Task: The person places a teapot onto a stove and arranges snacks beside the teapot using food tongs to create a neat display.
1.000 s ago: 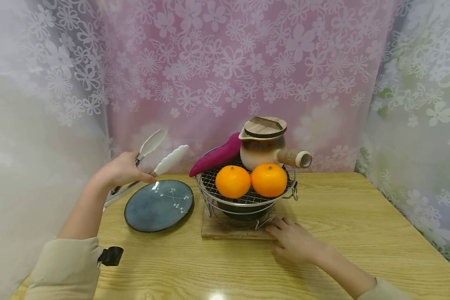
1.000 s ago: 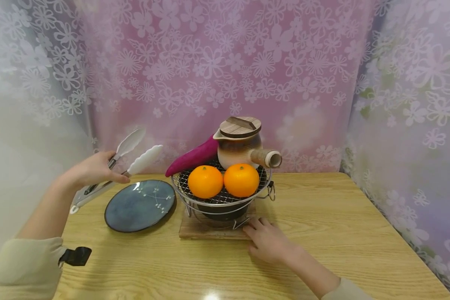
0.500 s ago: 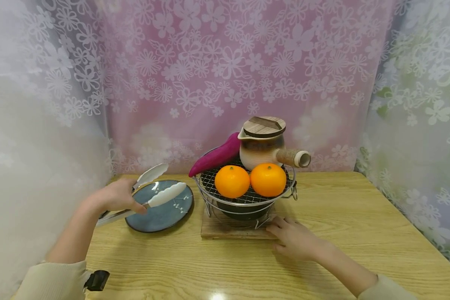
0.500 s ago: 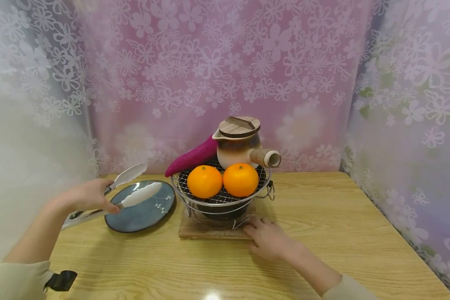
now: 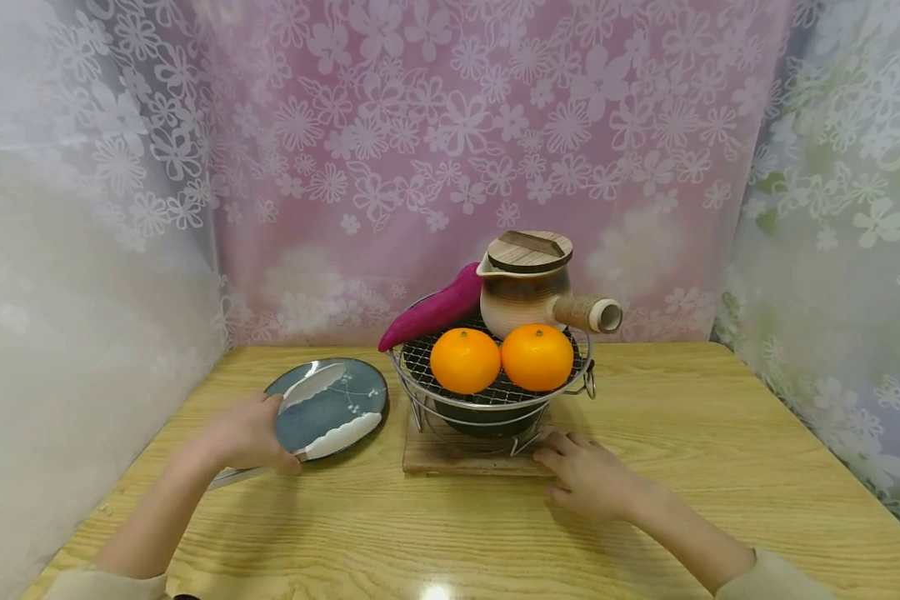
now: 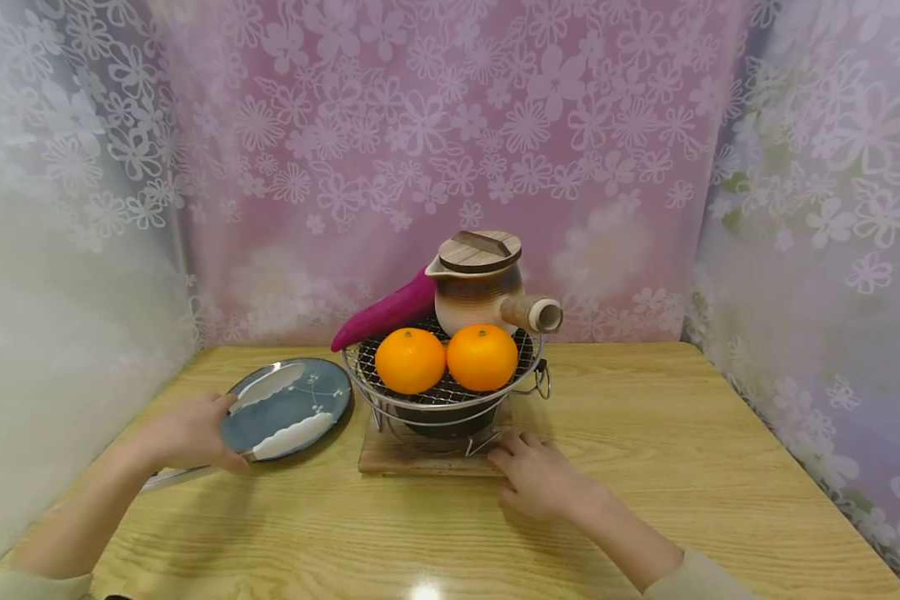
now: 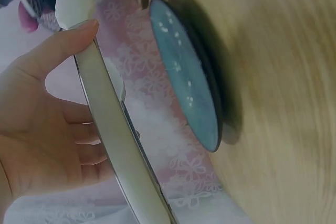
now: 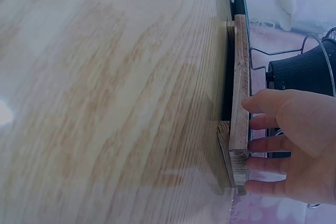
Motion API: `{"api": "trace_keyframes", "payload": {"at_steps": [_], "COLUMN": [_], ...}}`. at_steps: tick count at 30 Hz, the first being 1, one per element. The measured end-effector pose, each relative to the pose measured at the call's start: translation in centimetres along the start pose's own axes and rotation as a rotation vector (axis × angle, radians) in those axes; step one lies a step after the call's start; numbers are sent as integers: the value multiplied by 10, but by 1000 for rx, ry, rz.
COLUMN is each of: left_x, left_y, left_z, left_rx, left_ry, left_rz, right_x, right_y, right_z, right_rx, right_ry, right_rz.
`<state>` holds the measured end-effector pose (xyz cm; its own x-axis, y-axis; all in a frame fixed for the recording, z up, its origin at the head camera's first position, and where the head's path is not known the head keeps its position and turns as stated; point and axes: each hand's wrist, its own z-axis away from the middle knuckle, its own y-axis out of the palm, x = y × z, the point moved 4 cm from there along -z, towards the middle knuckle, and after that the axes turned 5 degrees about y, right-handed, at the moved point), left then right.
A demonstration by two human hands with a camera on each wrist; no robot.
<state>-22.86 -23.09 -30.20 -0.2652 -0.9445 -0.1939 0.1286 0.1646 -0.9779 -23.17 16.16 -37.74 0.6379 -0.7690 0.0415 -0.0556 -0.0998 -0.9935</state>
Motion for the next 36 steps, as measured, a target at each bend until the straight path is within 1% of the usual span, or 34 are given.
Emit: {"api": "trace_keyframes", "payload": {"at_steps": [3, 6, 11, 16, 22, 26, 31, 36], "left_x": [-6, -14, -26, -34, -39, -41, -44, -44], "left_y": [9, 18, 28, 37, 49, 55, 62, 68], "left_z": [4, 7, 9, 10, 10, 10, 8, 4], "left_rx": [2, 10, 32, 62, 86, 82, 69, 74], "left_ry": [14, 27, 27, 31, 36, 33, 49, 52], "left_rz": [-35, -41, -21, -6, -20, -27, -49, -49], "right_x": [0, 1, 1, 0, -1, 0, 0, 0], "right_y": [0, 0, -1, 0, 2, 1, 1, 2], "right_z": [0, 0, 0, 0, 0, 0, 0, 0], "right_rx": [-7, -14, -18, -20, -13, -15, -15, -32], "right_ry": [1, -9, -16, -16, -8, -9, -6, -19], "right_rz": [1, 8, 16, 26, 13, 6, 2, 24]}}
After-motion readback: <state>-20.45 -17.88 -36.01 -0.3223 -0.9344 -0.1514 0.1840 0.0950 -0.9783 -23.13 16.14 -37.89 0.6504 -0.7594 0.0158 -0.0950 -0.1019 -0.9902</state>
